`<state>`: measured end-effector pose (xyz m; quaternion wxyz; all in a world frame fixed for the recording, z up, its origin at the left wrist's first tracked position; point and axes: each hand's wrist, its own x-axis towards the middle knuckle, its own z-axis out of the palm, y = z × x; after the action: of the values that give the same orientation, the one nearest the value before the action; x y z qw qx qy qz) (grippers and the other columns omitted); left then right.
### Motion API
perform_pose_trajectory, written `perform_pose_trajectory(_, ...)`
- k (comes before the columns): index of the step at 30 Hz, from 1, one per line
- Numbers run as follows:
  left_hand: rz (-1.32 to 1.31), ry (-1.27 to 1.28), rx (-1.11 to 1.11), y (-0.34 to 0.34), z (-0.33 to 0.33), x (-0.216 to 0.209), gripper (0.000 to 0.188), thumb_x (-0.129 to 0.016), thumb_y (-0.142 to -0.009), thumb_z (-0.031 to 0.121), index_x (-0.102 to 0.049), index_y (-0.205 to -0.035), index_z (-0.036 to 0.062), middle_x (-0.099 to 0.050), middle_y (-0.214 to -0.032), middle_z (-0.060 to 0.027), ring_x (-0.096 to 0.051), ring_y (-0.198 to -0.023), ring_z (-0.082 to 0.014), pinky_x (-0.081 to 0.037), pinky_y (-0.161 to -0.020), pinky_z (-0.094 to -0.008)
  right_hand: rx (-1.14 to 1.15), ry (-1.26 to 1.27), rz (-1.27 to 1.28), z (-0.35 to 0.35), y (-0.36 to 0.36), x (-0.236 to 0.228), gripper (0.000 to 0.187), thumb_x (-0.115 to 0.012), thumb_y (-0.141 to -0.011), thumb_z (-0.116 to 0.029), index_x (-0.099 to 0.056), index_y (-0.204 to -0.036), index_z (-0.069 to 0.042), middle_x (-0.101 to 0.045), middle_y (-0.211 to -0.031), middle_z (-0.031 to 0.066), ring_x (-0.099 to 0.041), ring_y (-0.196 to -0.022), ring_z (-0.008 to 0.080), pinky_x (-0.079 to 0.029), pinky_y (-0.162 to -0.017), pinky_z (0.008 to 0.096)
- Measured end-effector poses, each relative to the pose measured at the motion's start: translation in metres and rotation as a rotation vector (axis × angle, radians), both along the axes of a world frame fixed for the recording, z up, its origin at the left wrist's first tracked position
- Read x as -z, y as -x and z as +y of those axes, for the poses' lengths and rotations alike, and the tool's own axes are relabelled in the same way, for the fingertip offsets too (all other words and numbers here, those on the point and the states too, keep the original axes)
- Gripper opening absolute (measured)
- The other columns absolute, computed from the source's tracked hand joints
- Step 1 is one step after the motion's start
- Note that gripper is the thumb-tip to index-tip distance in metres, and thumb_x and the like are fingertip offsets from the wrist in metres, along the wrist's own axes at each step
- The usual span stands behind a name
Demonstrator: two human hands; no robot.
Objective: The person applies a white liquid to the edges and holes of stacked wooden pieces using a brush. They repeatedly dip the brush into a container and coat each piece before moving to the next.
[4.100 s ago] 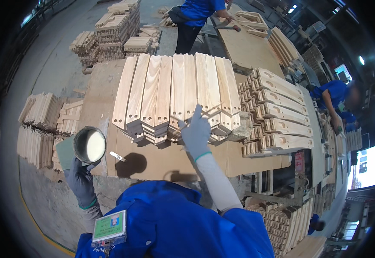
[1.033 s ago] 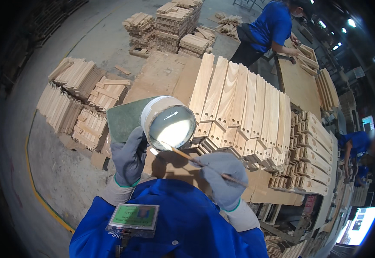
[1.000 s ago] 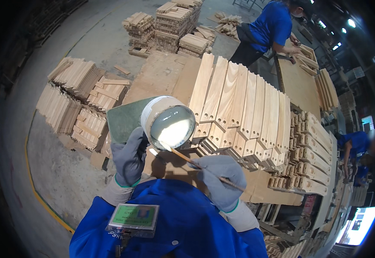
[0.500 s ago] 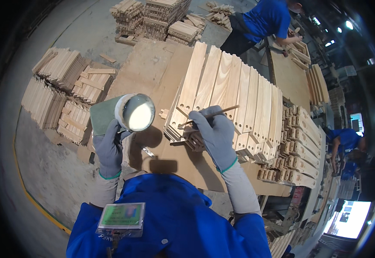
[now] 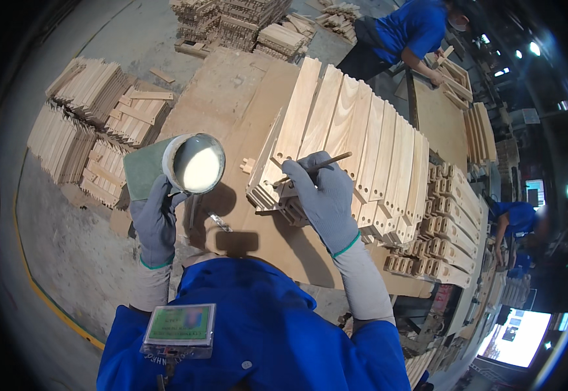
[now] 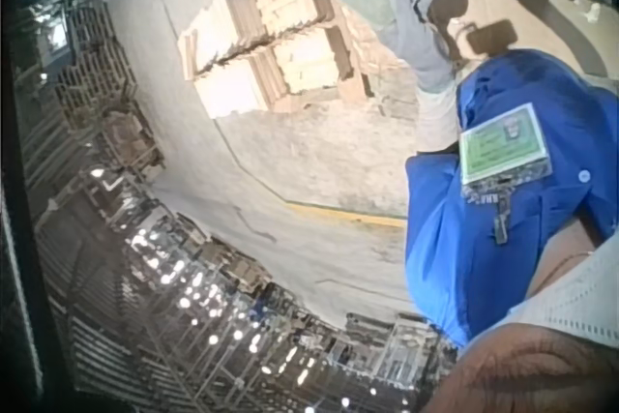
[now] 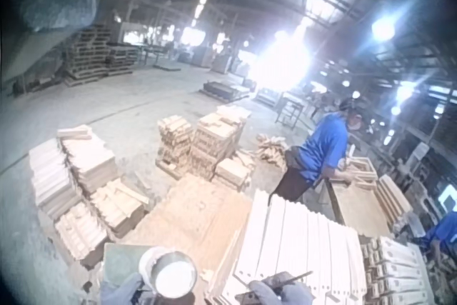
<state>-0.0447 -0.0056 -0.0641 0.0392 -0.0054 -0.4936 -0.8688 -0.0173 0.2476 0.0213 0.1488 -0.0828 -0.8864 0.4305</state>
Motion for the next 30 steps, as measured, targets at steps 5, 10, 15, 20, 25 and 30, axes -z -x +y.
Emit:
perform_pose_trajectory(5,0.185,0.395,-0.032,0.002,-0.001,0.007,0.028,-0.05,-0.093,0.004,-0.054,-0.118,-0.006,-0.058,-0.117,-0.0174,-0.063,-0.099,-0.0235,-0.059,-0.072,-0.032,-0.103,-0.059,-0.002,-0.001,-0.006,0.011,0.021,-0.067,-0.082,-0.018,-0.062,-0.076,0.002,-0.061,-0.068,0.0095,-0.059,-0.058,0.0182,-0.044,-0.054,0.0286)
perform_pose_trajectory(10,0.28,0.468,-0.044,0.003,-0.003,0.01,0.027,-0.051,-0.092,0.004,-0.054,-0.117,-0.0068,-0.059,-0.115,-0.0172,-0.063,-0.098,-0.0228,-0.059,-0.071,-0.031,-0.105,-0.13,-0.014,-0.001,-0.008,0.005,0.019,-0.063,-0.085,-0.018,-0.062,-0.079,0.0,-0.062,-0.072,0.0107,-0.059,-0.058,0.0225,-0.044,-0.054,0.0314)
perform_pose_trajectory(15,-0.042,-0.012,0.022,0.001,0.001,-0.002,0.027,-0.051,-0.092,0.004,-0.054,-0.116,-0.007,-0.06,-0.113,-0.0171,-0.064,-0.095,-0.0224,-0.059,-0.07,-0.0297,-0.149,-0.124,0.019,-0.012,-0.003,-0.003,0.018,-0.062,-0.084,-0.02,-0.064,-0.082,-0.002,-0.063,-0.074,0.0103,-0.061,-0.061,0.0239,-0.046,-0.056,0.0314)
perform_pose_trajectory(20,-0.035,-0.047,0.048,0.001,0.005,-0.007,0.027,-0.051,-0.092,0.004,-0.054,-0.117,-0.0062,-0.06,-0.113,-0.0173,-0.065,-0.093,-0.0223,-0.059,-0.07,-0.0295,-0.123,-0.074,-0.068,-0.009,0.0,0.009,0.02,-0.062,-0.084,-0.022,-0.065,-0.082,-0.002,-0.064,-0.076,0.0097,-0.062,-0.063,0.0225,-0.046,-0.057,0.0305)
perform_pose_trajectory(25,-0.007,0.015,0.062,-0.001,0.008,-0.015,0.027,-0.05,-0.092,0.003,-0.054,-0.116,-0.0085,-0.06,-0.113,-0.0182,-0.065,-0.092,-0.0235,-0.059,-0.071,-0.0304,-0.066,-0.02,-0.021,-0.012,-0.006,-0.016,0.014,-0.063,-0.083,-0.013,-0.063,-0.081,0.001,-0.064,-0.076,0.0094,-0.062,-0.064,0.0181,-0.047,-0.057,0.0281)
perform_pose_trajectory(30,0.227,0.349,0.101,-0.009,0.004,-0.015,0.025,-0.05,-0.092,0.001,-0.056,-0.114,-0.0094,-0.06,-0.112,-0.0194,-0.065,-0.091,-0.0234,-0.057,-0.072,-0.0303,-0.063,0.661,0.145,-0.025,-0.032,-0.054,0.015,-0.065,-0.081,0.0,-0.06,-0.094,0.005,-0.065,-0.082,0.0131,-0.063,-0.071,0.0154,-0.052,-0.062,0.0259)
